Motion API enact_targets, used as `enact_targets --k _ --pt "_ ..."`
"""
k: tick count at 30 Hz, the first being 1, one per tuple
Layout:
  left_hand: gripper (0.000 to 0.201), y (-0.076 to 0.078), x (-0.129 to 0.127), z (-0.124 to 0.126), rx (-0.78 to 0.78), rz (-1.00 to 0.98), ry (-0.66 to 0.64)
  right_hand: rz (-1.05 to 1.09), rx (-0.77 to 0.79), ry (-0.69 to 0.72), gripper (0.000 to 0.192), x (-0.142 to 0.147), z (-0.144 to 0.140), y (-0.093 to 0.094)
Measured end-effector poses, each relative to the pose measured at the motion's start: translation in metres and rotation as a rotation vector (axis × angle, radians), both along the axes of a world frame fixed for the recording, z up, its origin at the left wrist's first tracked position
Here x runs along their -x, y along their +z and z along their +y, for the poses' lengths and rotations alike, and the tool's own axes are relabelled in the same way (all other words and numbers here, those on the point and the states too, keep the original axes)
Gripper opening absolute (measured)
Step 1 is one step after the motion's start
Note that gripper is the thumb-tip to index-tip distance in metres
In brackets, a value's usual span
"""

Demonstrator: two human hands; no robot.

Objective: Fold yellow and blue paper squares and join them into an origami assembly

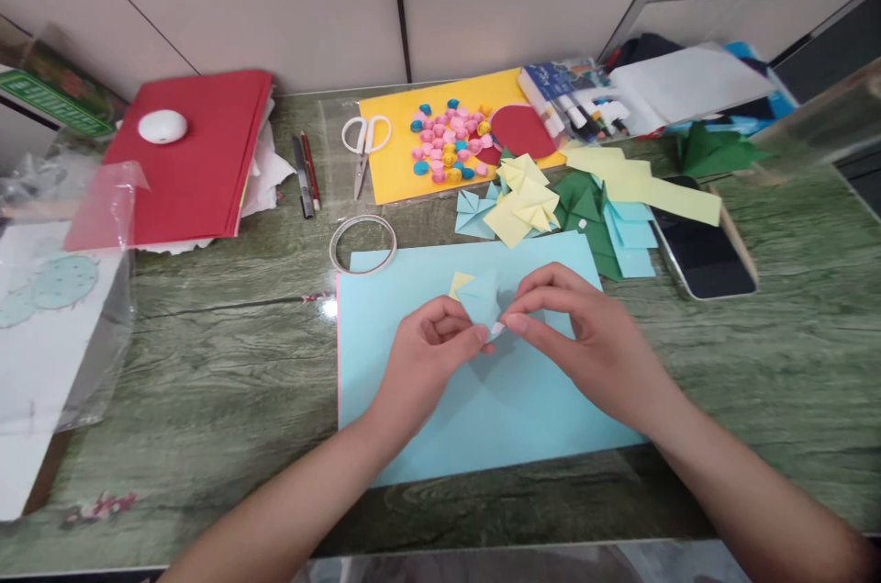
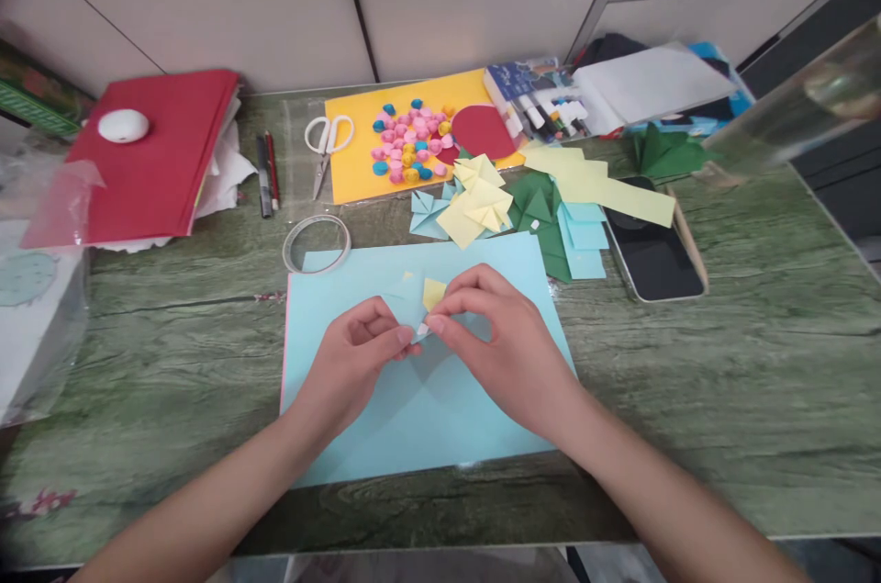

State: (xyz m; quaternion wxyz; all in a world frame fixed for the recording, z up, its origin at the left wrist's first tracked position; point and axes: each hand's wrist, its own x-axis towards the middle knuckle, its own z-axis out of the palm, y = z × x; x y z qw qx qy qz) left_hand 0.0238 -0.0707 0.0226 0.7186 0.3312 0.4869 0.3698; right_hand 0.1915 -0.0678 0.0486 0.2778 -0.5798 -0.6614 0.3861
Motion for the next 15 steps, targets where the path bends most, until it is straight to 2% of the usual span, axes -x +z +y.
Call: enact_targets --k 15 --pt "0.021 -0.0021 -0.0016 -0.0002 -0.028 0.058 -0.016 -0.134 -0.129 0.025 0.010 0.0004 -0.0031 0.0013"
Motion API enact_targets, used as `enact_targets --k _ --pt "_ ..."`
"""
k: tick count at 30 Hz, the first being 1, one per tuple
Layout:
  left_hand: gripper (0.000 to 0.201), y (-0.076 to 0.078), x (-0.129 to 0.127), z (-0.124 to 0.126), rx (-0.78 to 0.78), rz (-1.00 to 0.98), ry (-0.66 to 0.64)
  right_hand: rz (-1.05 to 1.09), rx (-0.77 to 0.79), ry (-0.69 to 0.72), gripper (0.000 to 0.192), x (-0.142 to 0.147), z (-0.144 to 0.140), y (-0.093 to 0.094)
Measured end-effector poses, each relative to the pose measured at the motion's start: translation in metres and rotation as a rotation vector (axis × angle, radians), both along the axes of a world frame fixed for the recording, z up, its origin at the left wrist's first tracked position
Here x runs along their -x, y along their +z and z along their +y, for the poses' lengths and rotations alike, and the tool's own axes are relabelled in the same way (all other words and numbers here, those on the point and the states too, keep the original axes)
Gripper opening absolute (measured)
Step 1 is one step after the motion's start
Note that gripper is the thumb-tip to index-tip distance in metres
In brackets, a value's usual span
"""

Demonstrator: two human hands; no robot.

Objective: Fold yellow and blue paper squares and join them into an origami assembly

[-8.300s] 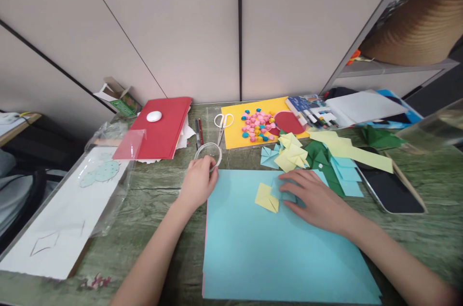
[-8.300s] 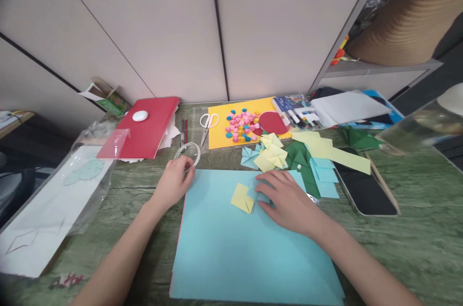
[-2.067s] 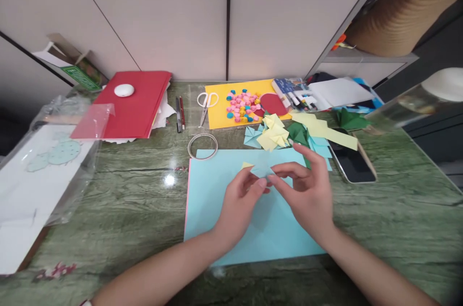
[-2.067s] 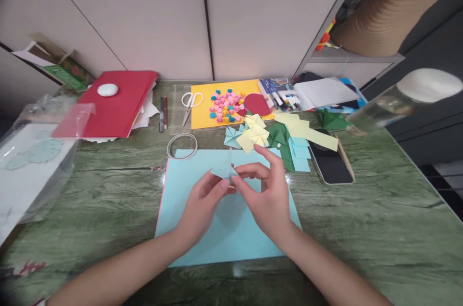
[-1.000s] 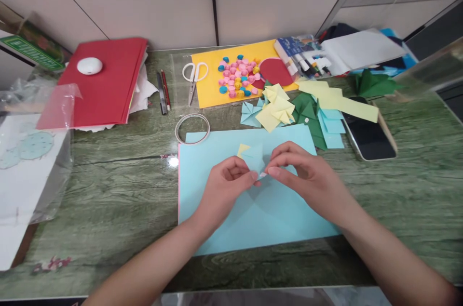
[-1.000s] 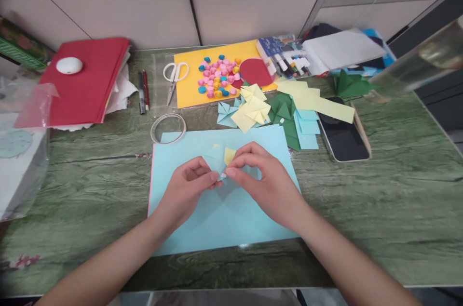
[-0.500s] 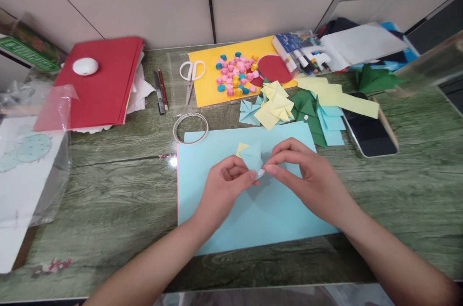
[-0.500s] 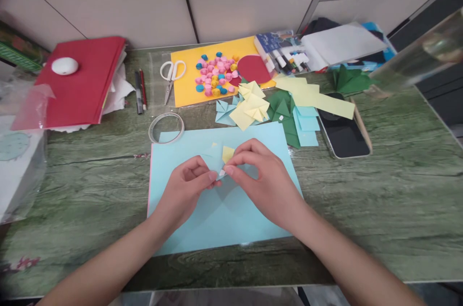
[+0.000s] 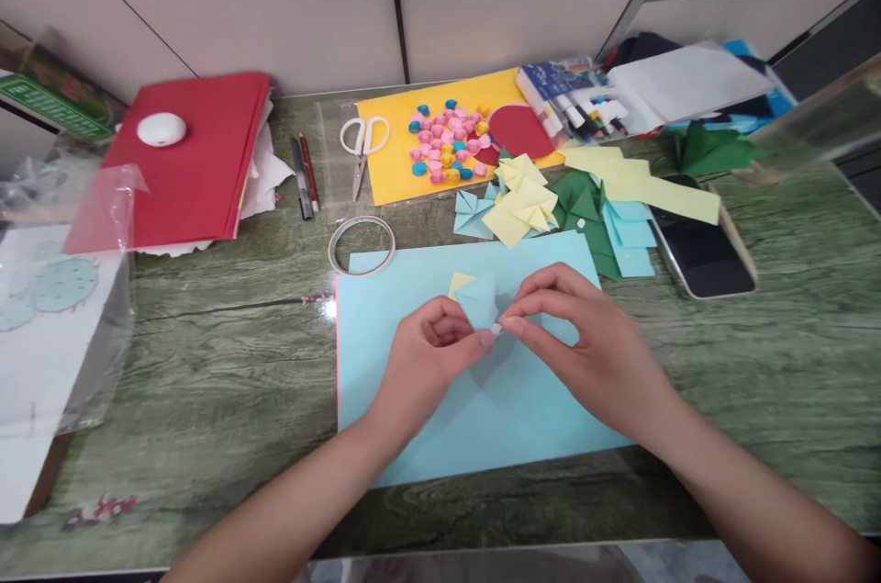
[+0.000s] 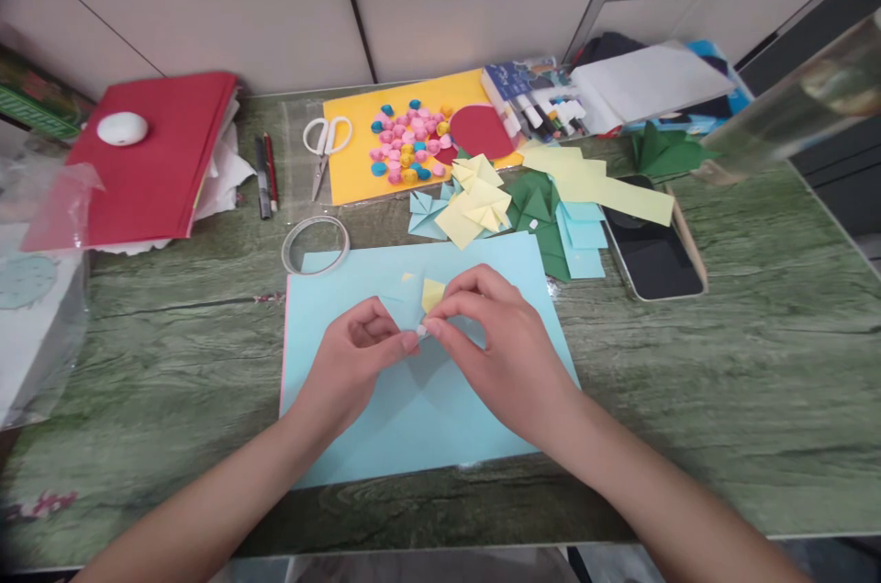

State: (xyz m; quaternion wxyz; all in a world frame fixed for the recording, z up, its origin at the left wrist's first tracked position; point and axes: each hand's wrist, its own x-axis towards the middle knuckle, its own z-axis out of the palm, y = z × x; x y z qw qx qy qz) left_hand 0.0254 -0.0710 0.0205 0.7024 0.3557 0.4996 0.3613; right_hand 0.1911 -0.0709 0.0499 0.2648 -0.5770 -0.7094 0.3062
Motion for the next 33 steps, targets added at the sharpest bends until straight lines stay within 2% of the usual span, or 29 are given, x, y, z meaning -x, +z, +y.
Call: enact_targets --k 6,12,19,23,26,29,33 --pt "0.021 0.000 0.000 -0.001 -0.029 0.049 -0.005 -0.105 -0.119 0.017 0.009 0.002 -0.004 -0.003" --pt "0.022 0.001 -0.001 -0.002 -0.042 0.076 0.032 -0.266 -0.408 0.047 0.006 0.004 -0.009 -0.005" --pt "0.020 0.003 -0.002 -0.002 -0.027 0.073 0.055 -0.293 -0.427 0.031 0.007 0.001 -0.008 -0.006" --pt "0.019 0.003 -0.001 -0.002 -0.022 0.074 0.050 -0.216 -0.333 0.002 0.007 0.000 -0.006 -0.005" --pt "0.022 0.003 -0.002 -0.003 -0.030 0.066 0.039 -0.092 -0.096 0.008 0.004 0.003 -0.003 -0.003" --pt "0.025 0.004 -0.002 -0.004 -0.039 0.082 0.027 0.056 0.099 0.000 0.011 0.007 0.000 -0.004" --pt "0.026 0.006 -0.003 -0.004 -0.043 0.120 0.033 0.104 0.130 0.014 0.012 0.008 0.001 -0.006"
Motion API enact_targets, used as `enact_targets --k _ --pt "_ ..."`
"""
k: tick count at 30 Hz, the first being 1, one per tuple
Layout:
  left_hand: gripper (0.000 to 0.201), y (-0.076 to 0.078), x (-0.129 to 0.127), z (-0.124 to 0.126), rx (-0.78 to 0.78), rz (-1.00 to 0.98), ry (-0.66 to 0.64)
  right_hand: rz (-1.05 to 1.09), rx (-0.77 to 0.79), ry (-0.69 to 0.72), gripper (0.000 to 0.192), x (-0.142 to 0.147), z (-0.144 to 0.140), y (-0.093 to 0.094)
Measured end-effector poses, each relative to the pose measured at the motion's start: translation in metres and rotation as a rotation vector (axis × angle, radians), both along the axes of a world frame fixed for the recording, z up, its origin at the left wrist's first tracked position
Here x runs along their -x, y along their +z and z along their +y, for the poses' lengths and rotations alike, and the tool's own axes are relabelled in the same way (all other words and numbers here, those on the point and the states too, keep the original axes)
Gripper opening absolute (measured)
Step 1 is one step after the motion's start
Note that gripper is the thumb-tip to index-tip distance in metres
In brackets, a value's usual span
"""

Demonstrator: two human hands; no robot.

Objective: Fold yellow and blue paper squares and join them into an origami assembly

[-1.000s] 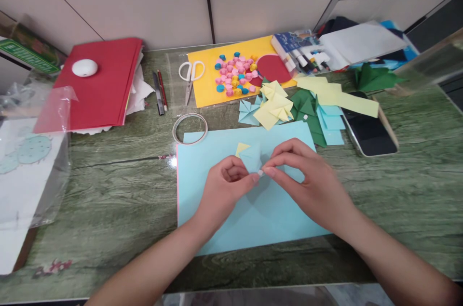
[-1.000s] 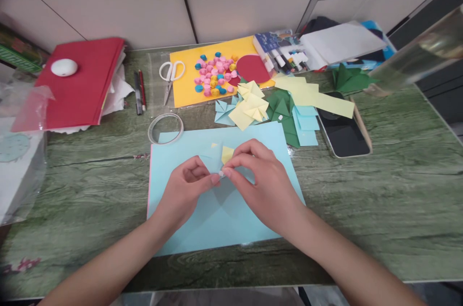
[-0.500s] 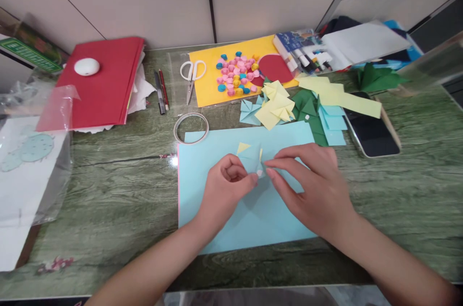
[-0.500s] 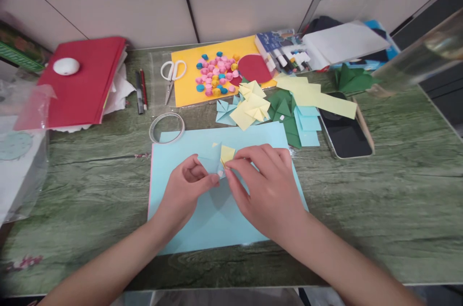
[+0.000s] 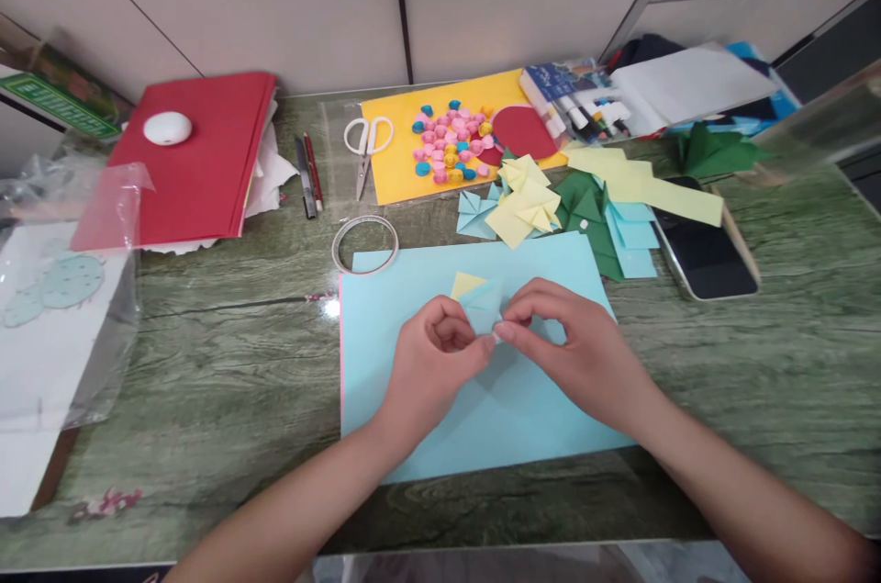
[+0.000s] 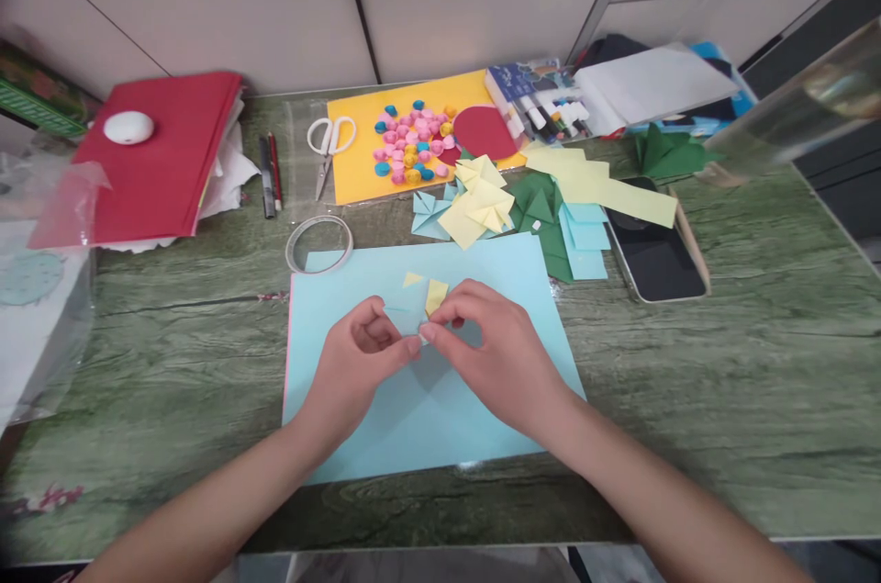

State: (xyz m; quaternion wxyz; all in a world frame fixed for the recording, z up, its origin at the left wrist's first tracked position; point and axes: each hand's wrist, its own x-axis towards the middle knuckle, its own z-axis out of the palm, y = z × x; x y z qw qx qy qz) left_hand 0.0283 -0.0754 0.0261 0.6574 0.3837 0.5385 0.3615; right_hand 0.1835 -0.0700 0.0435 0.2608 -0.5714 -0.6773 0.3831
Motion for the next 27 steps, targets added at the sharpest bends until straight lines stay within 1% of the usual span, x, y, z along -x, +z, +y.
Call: enact_targets --k 4,6,10,12,15,19,22,27 --pt "0.026 -0.001 0.000 0.001 -0.027 0.028 0.000 -0.062 -0.045 0.013 0.013 0.000 -0.002 -0.001" --pt "0.023 -0.003 0.000 0.002 -0.060 0.032 -0.013 -0.086 -0.060 0.022 0.013 0.001 -0.004 -0.002" --pt "0.019 -0.004 0.000 0.005 -0.090 -0.003 -0.037 -0.138 -0.086 0.042 0.014 0.002 -0.005 -0.003" --pt "0.020 -0.003 -0.001 0.005 -0.081 -0.016 -0.030 -0.133 -0.079 0.035 0.018 0.002 -0.005 -0.003" --pt "0.021 -0.003 -0.001 0.005 -0.080 -0.014 -0.008 -0.072 -0.026 0.030 0.021 0.002 -0.004 -0.002" --pt "0.020 -0.006 -0.001 0.003 -0.080 -0.059 0.007 -0.053 -0.013 0.031 0.014 0.002 -0.004 -0.003" --pt "0.019 -0.008 -0.001 0.003 -0.073 -0.065 -0.022 -0.080 -0.028 0.058 0.012 0.001 -0.003 -0.007" --pt "0.017 -0.006 -0.001 0.004 -0.058 -0.042 -0.034 -0.131 -0.060 0.086 0.011 0.001 -0.003 -0.011"
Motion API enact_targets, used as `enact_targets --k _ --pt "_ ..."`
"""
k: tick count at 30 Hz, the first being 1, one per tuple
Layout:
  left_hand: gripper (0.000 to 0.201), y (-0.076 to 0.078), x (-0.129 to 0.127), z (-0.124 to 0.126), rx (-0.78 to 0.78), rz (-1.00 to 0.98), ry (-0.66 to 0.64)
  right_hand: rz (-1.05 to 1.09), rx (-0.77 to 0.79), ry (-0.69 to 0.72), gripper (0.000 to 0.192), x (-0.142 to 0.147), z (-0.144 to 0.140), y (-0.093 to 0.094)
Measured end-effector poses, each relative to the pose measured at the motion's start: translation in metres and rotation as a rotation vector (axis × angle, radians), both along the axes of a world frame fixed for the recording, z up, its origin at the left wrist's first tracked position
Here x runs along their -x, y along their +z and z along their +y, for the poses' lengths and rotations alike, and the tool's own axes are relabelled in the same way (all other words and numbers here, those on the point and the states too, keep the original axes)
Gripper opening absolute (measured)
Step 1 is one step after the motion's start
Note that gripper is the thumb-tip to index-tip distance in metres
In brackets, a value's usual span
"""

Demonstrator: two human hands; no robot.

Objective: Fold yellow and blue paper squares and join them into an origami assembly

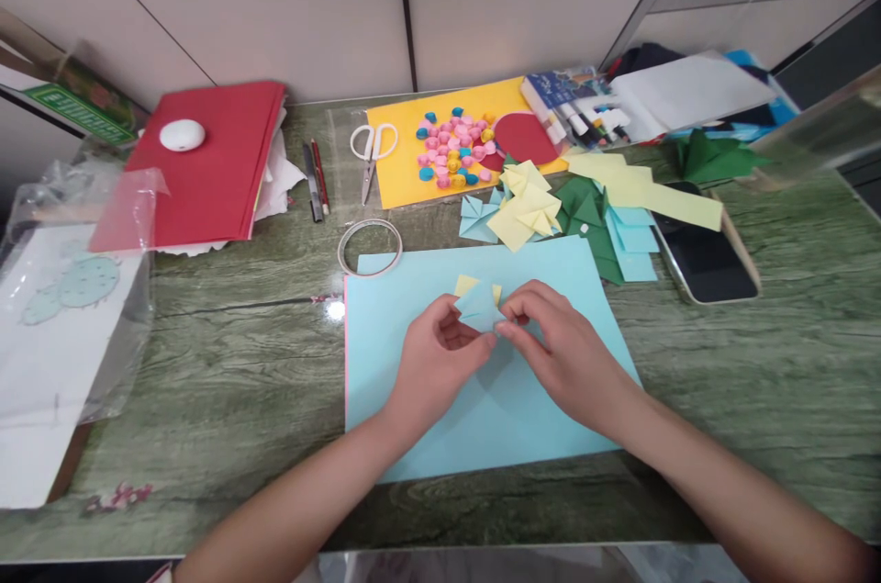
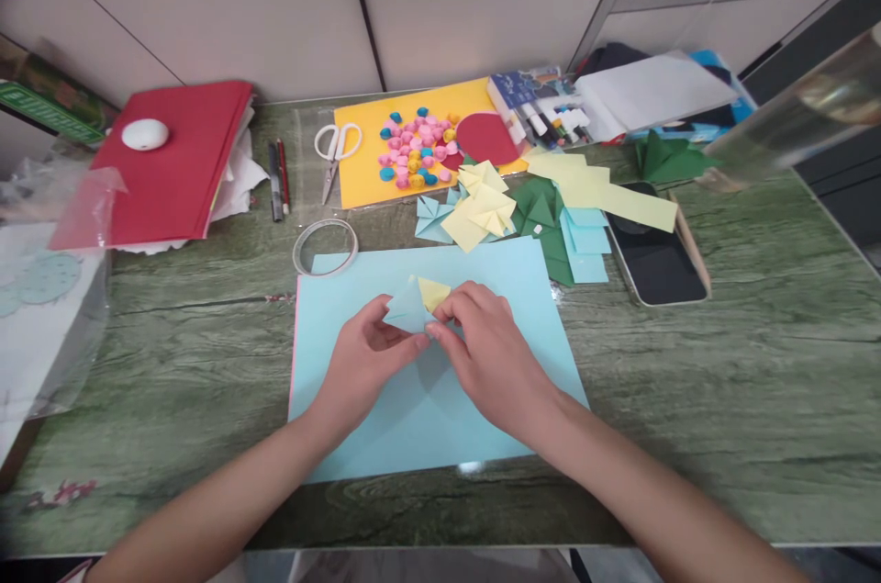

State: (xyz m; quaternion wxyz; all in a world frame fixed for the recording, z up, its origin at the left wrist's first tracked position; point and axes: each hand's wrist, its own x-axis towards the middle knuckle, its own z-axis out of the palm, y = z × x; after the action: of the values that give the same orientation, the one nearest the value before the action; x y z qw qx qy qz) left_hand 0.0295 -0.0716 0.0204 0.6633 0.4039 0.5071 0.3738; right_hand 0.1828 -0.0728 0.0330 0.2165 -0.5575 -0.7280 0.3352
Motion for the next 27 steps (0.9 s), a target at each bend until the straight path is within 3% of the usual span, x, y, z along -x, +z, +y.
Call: enact_targets --k 13,27 --pt "0.015 -0.0021 -0.0022 -0.0029 -0.038 -0.001 0.026 -0.032 0.014 0.070 0.010 -0.0029 0.0001 0.0038" --pt "0.019 -0.0013 -0.0038 -0.0024 -0.010 0.007 0.022 -0.054 -0.048 0.036 0.012 0.0014 -0.0025 0.0019"
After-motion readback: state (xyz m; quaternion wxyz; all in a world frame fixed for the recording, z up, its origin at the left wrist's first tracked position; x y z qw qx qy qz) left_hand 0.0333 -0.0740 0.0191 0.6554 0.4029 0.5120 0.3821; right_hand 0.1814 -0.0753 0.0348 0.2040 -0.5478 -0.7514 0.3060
